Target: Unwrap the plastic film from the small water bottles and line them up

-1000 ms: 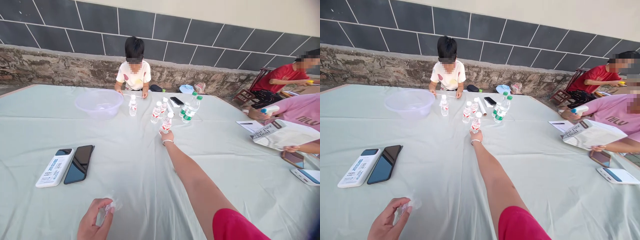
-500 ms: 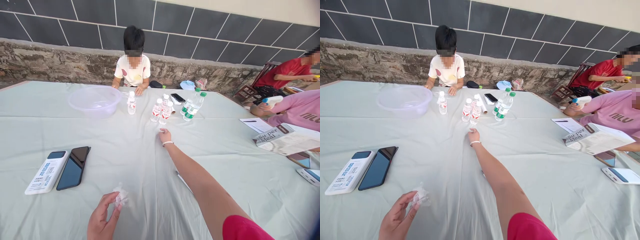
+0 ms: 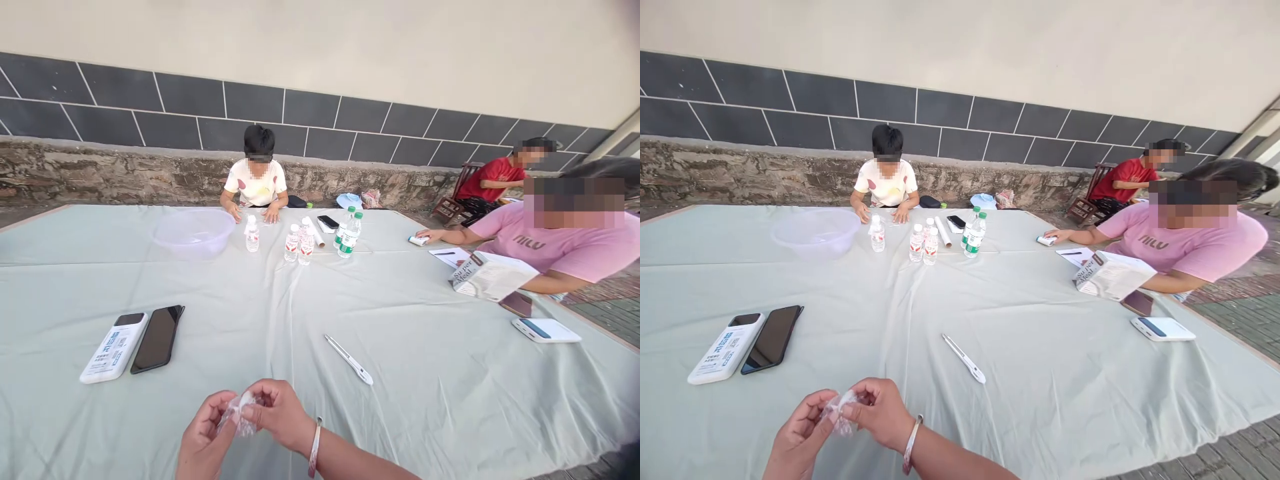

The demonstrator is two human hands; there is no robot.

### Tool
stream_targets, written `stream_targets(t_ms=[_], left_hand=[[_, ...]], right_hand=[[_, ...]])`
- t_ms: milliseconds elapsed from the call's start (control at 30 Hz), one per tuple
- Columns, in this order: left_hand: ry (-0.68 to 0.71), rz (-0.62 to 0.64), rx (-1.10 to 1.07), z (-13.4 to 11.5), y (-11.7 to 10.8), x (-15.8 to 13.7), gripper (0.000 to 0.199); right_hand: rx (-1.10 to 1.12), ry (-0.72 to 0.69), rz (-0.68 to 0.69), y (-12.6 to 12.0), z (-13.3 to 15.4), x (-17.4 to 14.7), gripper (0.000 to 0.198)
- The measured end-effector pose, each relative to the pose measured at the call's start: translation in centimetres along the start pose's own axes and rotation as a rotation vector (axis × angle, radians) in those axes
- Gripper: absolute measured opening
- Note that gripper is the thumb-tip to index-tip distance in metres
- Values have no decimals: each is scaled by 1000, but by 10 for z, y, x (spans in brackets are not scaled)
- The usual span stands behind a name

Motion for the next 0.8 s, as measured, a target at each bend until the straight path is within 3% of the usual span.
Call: stream_targets(t_ms=[133,300,367,433,533,600,700,800], left_hand=[[100,-68,179,-5,-12,2,48],[45,201,206,3,11,13,50],[20,231,231,0,12,28,45],[-2,174,174,-9,2,54,43],[-71,35,26,-27,-14,105,45],[-89,-48,-19,-44,-19,143,46],[-63,-154,-34,-80,-17,204,48],[-43,-216,-80,-125,-3,262,40]], right_hand=[[-58,-44,-170,-12,8,-2,22],[-21,-44,-162,-19,23,-2,26],[-12,-36,-152,-27,23,1,26],[-65,-32,-214,-47,20,4,26],[-307,-49,-382,-85,12,5,24],[-468,-64,-424,-99,1,5,26],[-670,-132,-395,-102,-19,6,32],[-832,-278,-272,-91,-38,11,31]])
Point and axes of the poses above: each hand's wrist, its own x-axis towards the middle knuckle, its own y-axis out of the palm, z = x × y, the point moved 10 cm from there along x, towards the middle knuckle, and after that the axes turned 2 degrees about -z, right-handed, at the moved point
